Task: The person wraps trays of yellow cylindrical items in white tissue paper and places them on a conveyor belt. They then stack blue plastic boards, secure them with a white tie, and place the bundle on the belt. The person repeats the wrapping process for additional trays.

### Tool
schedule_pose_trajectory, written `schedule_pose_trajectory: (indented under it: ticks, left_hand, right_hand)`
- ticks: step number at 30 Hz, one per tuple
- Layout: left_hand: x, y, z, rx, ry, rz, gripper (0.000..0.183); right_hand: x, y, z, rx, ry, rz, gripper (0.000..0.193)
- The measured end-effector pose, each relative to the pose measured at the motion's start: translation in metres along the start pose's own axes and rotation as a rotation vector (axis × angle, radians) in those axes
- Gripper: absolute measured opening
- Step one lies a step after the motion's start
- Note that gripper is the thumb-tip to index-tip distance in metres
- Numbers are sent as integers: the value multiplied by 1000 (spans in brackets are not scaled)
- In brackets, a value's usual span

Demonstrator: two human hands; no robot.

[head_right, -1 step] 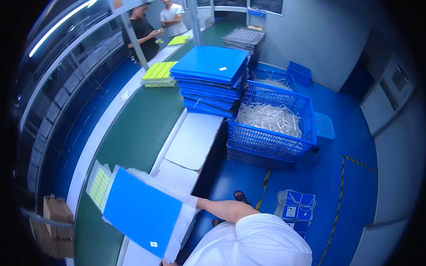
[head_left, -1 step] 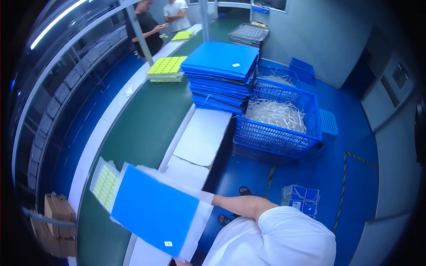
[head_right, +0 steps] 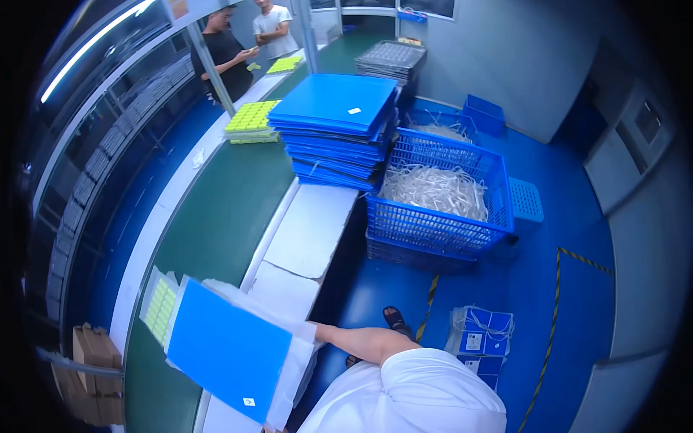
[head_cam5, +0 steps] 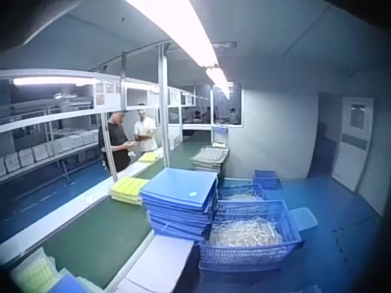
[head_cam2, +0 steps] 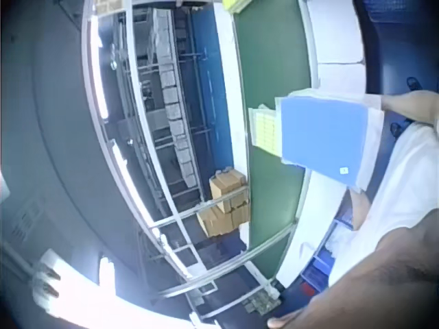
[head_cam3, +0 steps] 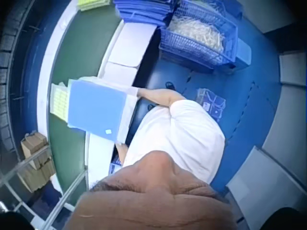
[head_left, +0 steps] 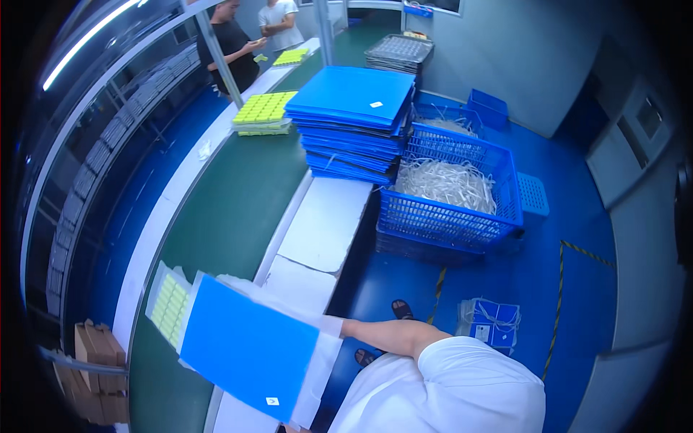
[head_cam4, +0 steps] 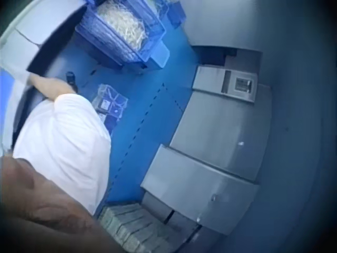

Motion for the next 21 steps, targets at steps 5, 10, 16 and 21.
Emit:
schedule_pose_trajectory:
  ticks: [5,10,16,21]
  left_hand:
    - [-32,-57,60,71,313,-6,29]
    - [-79,-124,129,203,750,135,29]
    - [-85,-216,174,261,1165,299,29]
    - [-145,-214,141,22,1143,382,29]
  right_hand:
    - [31,-30,23,224,-335,-211,67]
    - [209,-154,77,378,-299,-452,49]
    - [487,-241,83,564,-517,-1329,19]
    - [620,-244,-18,528,-1486,-1044,25]
Point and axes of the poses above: each hand's wrist, its own y-axis towards the middle knuckle, its own x-axis out of the back of the hand, z = x × y, the point moved 1 cm from there along y, towards the middle knuckle, and after that the axes turned 10 degrees about -z, right-handed, at the moved point
